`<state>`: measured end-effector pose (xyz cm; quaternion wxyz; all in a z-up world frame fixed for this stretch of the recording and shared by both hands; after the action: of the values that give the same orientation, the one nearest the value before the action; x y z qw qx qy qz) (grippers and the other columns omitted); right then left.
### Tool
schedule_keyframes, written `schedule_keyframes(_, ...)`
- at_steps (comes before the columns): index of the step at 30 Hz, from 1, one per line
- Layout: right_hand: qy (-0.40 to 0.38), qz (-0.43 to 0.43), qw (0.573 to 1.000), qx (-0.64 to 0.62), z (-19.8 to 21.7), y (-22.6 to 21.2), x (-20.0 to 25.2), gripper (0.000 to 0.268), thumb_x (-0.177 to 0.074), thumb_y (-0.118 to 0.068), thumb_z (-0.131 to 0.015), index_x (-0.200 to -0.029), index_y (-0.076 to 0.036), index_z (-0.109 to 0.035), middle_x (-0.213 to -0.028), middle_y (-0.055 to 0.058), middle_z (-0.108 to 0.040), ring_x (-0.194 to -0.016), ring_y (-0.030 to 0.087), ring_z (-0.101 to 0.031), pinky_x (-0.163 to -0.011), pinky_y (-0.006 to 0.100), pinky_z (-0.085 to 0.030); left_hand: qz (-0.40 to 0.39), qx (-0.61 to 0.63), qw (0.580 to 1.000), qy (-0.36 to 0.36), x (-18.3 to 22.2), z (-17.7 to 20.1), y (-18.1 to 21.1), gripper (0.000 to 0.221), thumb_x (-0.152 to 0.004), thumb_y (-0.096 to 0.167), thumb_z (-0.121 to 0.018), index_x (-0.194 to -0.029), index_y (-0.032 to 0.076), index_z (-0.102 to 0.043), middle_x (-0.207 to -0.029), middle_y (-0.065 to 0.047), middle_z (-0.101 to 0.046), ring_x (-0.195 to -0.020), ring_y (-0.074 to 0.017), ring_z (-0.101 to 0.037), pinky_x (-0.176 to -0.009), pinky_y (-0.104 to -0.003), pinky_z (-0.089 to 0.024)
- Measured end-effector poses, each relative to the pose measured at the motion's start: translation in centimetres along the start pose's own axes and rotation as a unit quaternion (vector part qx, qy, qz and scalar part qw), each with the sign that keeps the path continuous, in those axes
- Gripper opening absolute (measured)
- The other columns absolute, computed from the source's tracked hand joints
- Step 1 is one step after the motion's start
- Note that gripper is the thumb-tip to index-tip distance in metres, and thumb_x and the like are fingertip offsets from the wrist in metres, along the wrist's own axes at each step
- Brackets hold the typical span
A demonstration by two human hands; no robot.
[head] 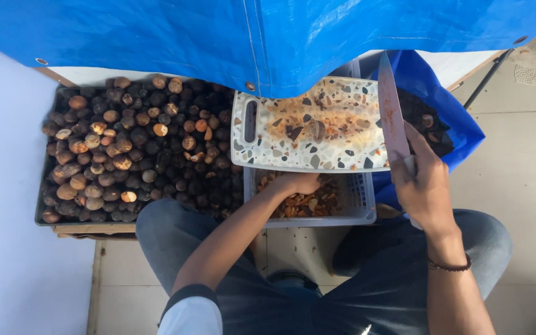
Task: The person sits on the floor and peels small dark fruits using a pink knife on a white cutting board. They remove the outer skin and place the peeled fruit into a white basket below, while the discarded skins fall into a blue bag to the right.
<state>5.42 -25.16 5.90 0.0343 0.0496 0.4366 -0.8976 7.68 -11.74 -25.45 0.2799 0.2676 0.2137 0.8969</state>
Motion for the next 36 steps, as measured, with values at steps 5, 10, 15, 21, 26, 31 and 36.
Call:
schedule_keyframes(5,0.002,0.008,1.000,0.003,0.0,-0.4,0.0,0.055,-0.095,0.004,-0.054,-0.150,0.010,-0.053,-0.060,0.026,-0.058,-0.054,0.042,-0.063,-0.047,0.041,-0.044,-0.005,-0.021,1.000,0.020,-0.1,0.5,0.0,0.048,-0.093,0.038,-0.058,-0.136,0.017,-0.060,-0.125,-0.022,-0.065,-0.115,-0.0457,-0.062,-0.096,-0.058,-0.048)
schedule_keyframes(10,-0.021,0.025,0.999,0.011,0.1,-1.3,0.0,0.053,-0.094,-0.001,-0.048,-0.147,0.002,-0.052,-0.093,0.015,-0.063,-0.065,0.024,-0.058,-0.063,0.039,-0.045,-0.008,-0.033,0.999,0.032,0.6,-0.7,0.4,0.048,-0.091,0.040,-0.059,-0.135,0.019,-0.059,-0.127,-0.019,-0.064,-0.118,-0.0444,-0.060,-0.096,-0.060,-0.045)
schedule_keyframes(15,-0.017,0.028,0.999,0.010,0.3,-1.3,0.5,0.053,-0.098,-0.001,-0.046,-0.150,0.006,-0.047,-0.095,0.023,-0.065,-0.063,0.029,-0.060,-0.052,0.039,-0.047,-0.014,-0.052,0.997,0.048,1.1,-1.8,0.3,0.049,-0.090,0.042,-0.059,-0.135,0.022,-0.059,-0.128,-0.017,-0.063,-0.121,-0.0431,-0.058,-0.097,-0.062,-0.043)
schedule_keyframes(21,-0.020,0.038,0.999,0.026,0.2,-1.1,0.7,0.054,-0.098,-0.003,-0.047,-0.151,0.005,-0.048,-0.080,0.019,-0.063,-0.052,0.026,-0.054,-0.050,0.038,-0.041,-0.019,-0.079,0.994,0.072,1.0,-1.6,0.8,0.049,-0.088,0.045,-0.059,-0.134,0.026,-0.058,-0.131,-0.014,-0.061,-0.124,-0.0415,-0.056,-0.097,-0.064,-0.040)
schedule_keyframes(26,-0.013,0.025,0.999,0.030,0.2,-1.3,0.9,0.055,-0.096,-0.003,-0.047,-0.150,0.004,-0.050,-0.082,0.018,-0.063,-0.056,0.026,-0.054,-0.051,0.038,-0.041,-0.026,-0.108,0.989,0.094,0.0,0.6,2.1,0.050,-0.087,0.047,-0.060,-0.133,0.029,-0.058,-0.132,-0.012,-0.060,-0.127,-0.0401,-0.054,-0.097,-0.066,-0.038)
schedule_keyframes(31,-0.002,0.041,0.998,0.037,0.2,-1.6,0.7,0.053,-0.095,-0.002,-0.048,-0.148,0.003,-0.052,-0.081,0.017,-0.063,-0.058,0.025,-0.057,-0.052,0.039,-0.043,-0.032,-0.133,0.983,0.124,-1.5,2.1,2.9,0.050,-0.085,0.049,-0.060,-0.132,0.032,-0.058,-0.134,-0.009,-0.059,-0.130,-0.0388,-0.052,-0.098,-0.068,-0.036)
schedule_keyframes(36,0.031,0.008,0.999,0.008,0.6,0.1,0.7,0.051,-0.095,-0.004,-0.057,-0.146,0.000,-0.060,-0.065,0.021,-0.061,-0.062,0.037,-0.067,-0.053,0.043,-0.049,-0.050,-0.162,0.974,0.153,-3.4,3.8,4.3,0.050,-0.084,0.051,-0.060,-0.131,0.034,-0.057,-0.136,-0.007,-0.057,-0.132,-0.0375,-0.050,-0.098,-0.070,-0.034)
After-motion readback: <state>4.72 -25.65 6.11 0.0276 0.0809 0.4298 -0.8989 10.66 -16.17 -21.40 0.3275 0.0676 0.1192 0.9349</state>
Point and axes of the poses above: each hand's wrist, its own x-axis away from the middle knuckle, its own z-axis out of the back of the hand, y = z × x, the point moved 9 cm from there along -x, towards the middle knuckle
